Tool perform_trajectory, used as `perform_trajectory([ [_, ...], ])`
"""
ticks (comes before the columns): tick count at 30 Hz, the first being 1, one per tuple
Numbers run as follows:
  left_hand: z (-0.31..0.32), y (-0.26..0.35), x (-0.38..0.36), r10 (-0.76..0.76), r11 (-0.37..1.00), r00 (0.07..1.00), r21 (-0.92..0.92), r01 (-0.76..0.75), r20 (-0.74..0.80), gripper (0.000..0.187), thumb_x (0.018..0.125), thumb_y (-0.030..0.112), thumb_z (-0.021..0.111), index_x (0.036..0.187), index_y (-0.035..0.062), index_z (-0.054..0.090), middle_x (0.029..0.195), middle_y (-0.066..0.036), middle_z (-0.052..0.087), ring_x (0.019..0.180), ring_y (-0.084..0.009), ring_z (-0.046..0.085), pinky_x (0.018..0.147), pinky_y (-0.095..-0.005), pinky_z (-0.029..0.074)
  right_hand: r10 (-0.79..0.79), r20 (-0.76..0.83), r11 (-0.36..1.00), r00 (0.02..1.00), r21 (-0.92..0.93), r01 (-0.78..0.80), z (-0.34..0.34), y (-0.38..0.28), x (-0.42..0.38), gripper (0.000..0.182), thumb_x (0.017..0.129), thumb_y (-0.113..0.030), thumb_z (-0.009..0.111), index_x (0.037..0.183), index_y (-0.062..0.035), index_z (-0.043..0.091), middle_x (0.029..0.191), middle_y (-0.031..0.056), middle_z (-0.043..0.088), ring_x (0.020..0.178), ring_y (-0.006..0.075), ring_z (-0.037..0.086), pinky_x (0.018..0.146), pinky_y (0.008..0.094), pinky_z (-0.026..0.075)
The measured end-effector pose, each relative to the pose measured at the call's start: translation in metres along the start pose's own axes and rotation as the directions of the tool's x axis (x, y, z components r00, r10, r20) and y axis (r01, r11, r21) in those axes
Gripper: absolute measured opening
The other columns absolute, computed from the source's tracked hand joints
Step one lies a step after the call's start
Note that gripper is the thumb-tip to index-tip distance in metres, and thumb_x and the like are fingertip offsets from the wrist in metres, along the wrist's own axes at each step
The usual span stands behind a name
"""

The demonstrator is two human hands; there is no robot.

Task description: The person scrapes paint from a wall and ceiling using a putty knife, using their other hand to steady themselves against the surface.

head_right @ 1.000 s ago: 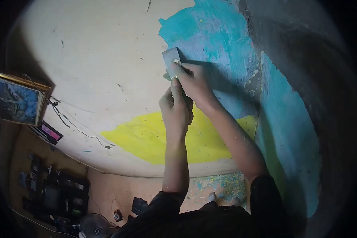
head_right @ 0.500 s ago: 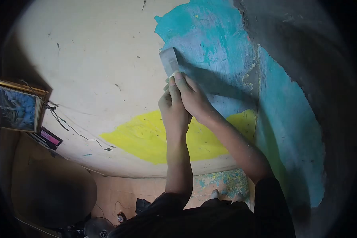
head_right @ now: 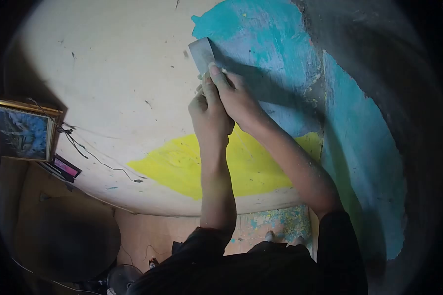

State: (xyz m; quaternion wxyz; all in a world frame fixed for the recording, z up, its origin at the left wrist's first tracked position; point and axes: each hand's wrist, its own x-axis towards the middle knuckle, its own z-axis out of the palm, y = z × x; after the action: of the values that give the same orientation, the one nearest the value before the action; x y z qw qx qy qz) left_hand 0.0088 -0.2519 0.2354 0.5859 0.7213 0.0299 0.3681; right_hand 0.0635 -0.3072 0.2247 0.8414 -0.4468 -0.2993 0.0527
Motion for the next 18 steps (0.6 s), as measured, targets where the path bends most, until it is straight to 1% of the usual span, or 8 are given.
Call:
perform_trajectory([
  [5,0.001,-0.01,-0.014,-0.108,0.99,0.994,-0.088,0.107,0.001,0.049,0.104,0.033,0.046,0.084,-0.0095,0.062,0.063,-0.01,0.06,0.057,-0.0121,0.054,0.052,-0.0322,0.043,-0.068,-0.063,0.993,0.996,-0.103,0.062,-0.004,0.012,-0.015,0.048,0.104,-0.042,0.044,0.098,0.0008,0.064,0.083,0.0076,0.066,0.08,0.0133,0.061,0.076,0.0302,0.049],
  [7,0.004,-0.005,-0.003,-0.04,0.998,0.999,-0.054,0.038,-0.035,0.052,0.103,0.035,0.047,0.082,-0.0094,0.061,0.062,-0.009,0.059,0.056,-0.0102,0.053,0.05,-0.0302,0.041,-0.073,-0.021,0.993,0.997,-0.094,0.071,-0.002,0.001,-0.004,0.041,0.104,-0.039,0.049,0.102,-0.0011,0.064,0.082,0.0005,0.062,0.076,0.007,0.056,0.071,0.0241,0.047],
  [9,0.003,0.006,0.001,0.016,0.996,0.999,-0.09,-0.02,-0.051,0.054,0.103,0.037,0.046,0.076,-0.0071,0.059,0.056,-0.007,0.055,0.049,-0.0091,0.05,0.044,-0.0292,0.037,-0.021,-0.046,0.988,0.999,-0.153,0.014,0.0,-0.007,0.003,0.042,0.103,-0.039,0.049,0.1,-0.0001,0.065,0.083,0.0011,0.062,0.078,0.0073,0.056,0.073,0.0245,0.047],
  [11,-0.004,0.017,0.001,-0.079,0.992,0.996,-0.097,0.083,0.044,0.056,0.104,0.039,0.044,0.07,-0.003,0.056,0.052,-0.004,0.051,0.041,-0.0089,0.046,0.038,-0.0278,0.032,-0.075,-0.049,0.978,0.996,-0.2,0.063,0.001,-0.009,0.007,0.048,0.101,-0.044,0.05,0.095,0.0011,0.064,0.08,0.0093,0.065,0.075,0.0147,0.059,0.074,0.0323,0.048],
  [12,-0.003,0.014,-0.005,-0.101,0.988,0.994,-0.113,0.104,0.038,0.057,0.104,0.042,0.043,0.067,-0.0009,0.054,0.05,-0.004,0.048,0.037,-0.0099,0.044,0.036,-0.0277,0.03,-0.128,-0.034,0.972,0.991,-0.205,0.119,-0.002,0.002,0.002,0.046,0.102,-0.041,0.05,0.091,0.001,0.065,0.078,0.009,0.065,0.074,0.0136,0.058,0.072,0.0322,0.048],
  [13,-0.007,0.004,-0.013,-0.156,0.985,0.986,-0.063,0.159,0.052,0.057,0.104,0.042,0.044,0.068,-0.0007,0.054,0.05,-0.004,0.049,0.038,-0.0087,0.044,0.035,-0.0268,0.03,-0.137,-0.028,0.97,0.99,-0.204,0.129,-0.002,0.009,-0.007,0.046,0.102,-0.041,0.05,0.091,0.001,0.065,0.078,0.009,0.065,0.074,0.0136,0.058,0.072,0.0322,0.048],
  [15,-0.003,-0.005,-0.023,-0.08,0.994,0.997,-0.074,0.081,0.012,0.056,0.104,0.042,0.044,0.07,-0.0008,0.055,0.05,-0.004,0.049,0.037,-0.0088,0.043,0.034,-0.0267,0.029,-0.163,-0.075,0.978,0.984,-0.141,0.152,-0.003,0.017,-0.022,0.045,0.103,-0.038,0.05,0.088,0.0014,0.065,0.077,0.0085,0.065,0.073,0.0123,0.058,0.069,0.0323,0.047],
  [18,-0.003,0.003,-0.017,-0.159,0.978,0.986,-0.129,0.165,0.055,0.049,0.103,0.04,0.046,0.077,0.0006,0.056,0.053,-0.001,0.048,0.037,-0.007,0.04,0.034,-0.0251,0.026,-0.142,-0.041,0.974,0.989,-0.182,0.132,-0.006,0.006,-0.01,0.043,0.103,-0.036,0.049,0.088,0.002,0.064,0.075,0.0085,0.065,0.073,0.0107,0.057,0.067,0.0322,0.047],
])
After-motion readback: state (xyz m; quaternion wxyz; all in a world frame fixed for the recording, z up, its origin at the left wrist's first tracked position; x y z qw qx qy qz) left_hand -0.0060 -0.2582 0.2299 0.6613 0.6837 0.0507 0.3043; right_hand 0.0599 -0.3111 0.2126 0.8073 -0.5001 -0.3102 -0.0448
